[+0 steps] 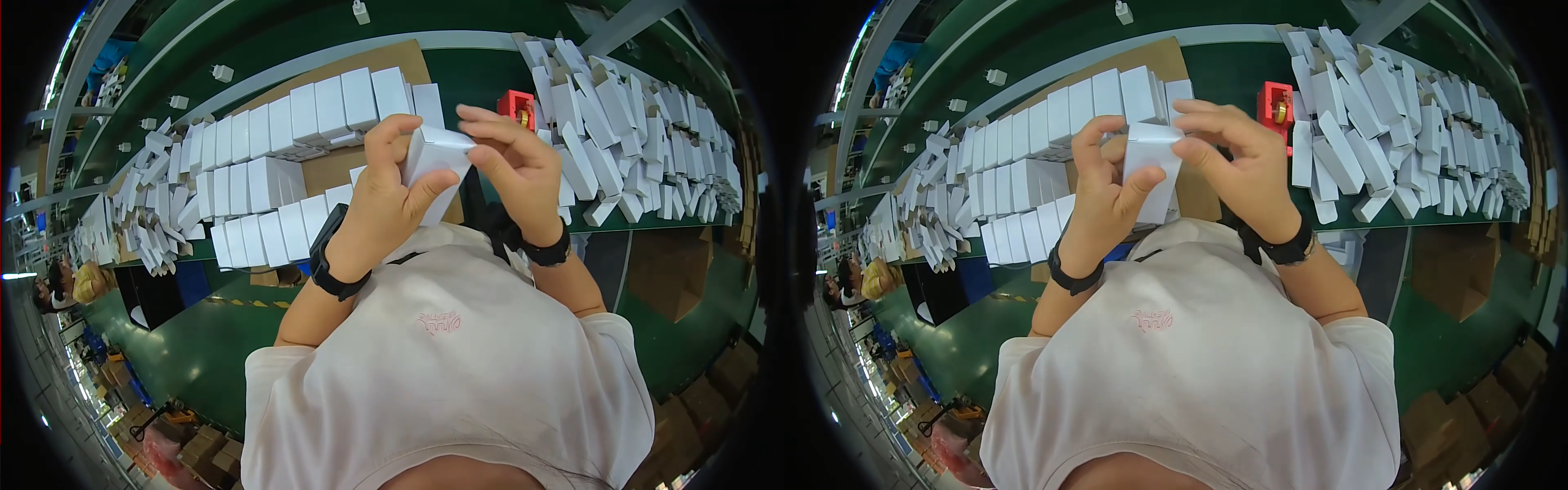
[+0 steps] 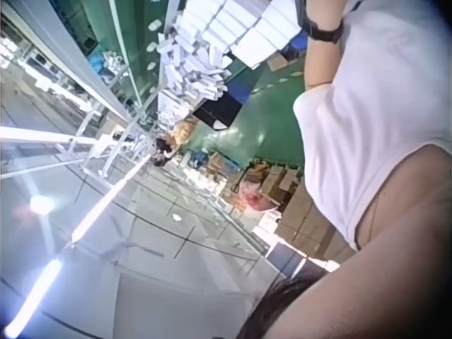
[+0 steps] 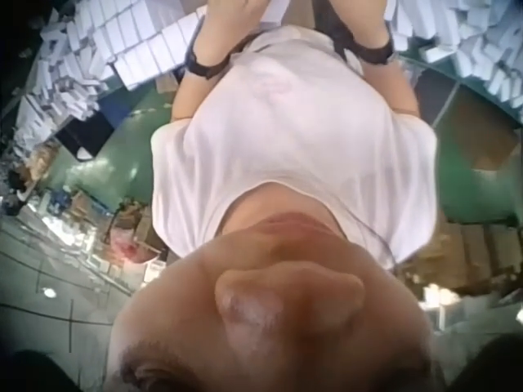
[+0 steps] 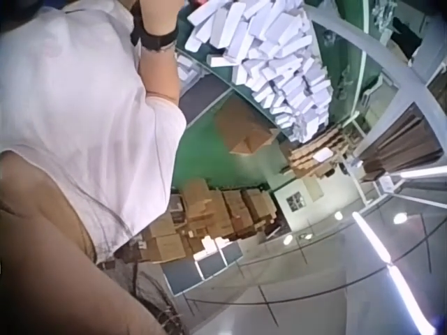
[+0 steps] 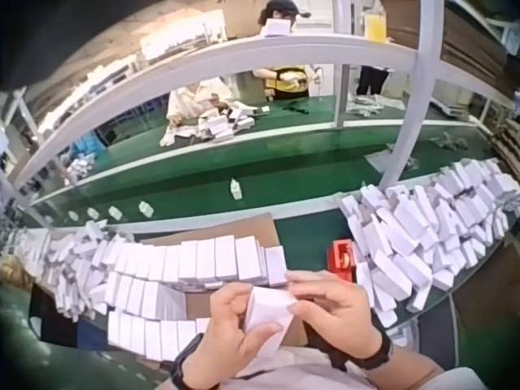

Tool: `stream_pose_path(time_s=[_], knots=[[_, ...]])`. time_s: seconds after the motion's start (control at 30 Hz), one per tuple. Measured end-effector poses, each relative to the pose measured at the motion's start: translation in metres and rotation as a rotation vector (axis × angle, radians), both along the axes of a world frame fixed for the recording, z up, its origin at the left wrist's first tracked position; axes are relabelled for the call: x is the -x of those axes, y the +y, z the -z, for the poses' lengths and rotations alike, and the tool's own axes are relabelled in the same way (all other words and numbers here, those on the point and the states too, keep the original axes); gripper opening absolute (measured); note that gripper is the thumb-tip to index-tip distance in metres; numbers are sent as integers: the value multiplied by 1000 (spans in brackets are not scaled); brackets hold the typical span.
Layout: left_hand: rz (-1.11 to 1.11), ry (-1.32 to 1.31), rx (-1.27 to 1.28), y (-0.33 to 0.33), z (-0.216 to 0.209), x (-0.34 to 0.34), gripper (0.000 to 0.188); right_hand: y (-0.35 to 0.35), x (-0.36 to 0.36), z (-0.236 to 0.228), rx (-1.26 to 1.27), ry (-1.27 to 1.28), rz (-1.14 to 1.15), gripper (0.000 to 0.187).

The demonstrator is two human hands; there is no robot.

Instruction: The person picks up a white box, inserts a power adapter into it, and folds the flaps closed by hand. The person then places the filled box onto a cardboard sheet and repeats the process.

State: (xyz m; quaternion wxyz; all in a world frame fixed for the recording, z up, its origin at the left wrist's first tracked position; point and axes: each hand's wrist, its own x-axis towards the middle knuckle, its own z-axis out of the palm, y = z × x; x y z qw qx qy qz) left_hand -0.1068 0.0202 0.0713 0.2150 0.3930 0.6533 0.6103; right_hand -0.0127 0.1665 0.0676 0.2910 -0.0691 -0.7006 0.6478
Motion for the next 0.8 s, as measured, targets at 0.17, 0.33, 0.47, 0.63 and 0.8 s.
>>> stream_pose_path(time_s=[0.17,0.33,0.47,0.63,0.8], knots=[[-148,379,-14,3,12,2,58,-2,1,-11,39,-141,15,16],[-235,628,7,6,12,4,59,-4,4,-8,319,-130,-8,8],[-220,575,-12,5,12,2,62,-1,6,-9,466,-262,-50,10],[-163,398,-5,3,14,0,67,19,11,-5,240,-241,-226,15],[-182,296,-36,6,14,2,70,8,16,8,139,-105,-150,18]])
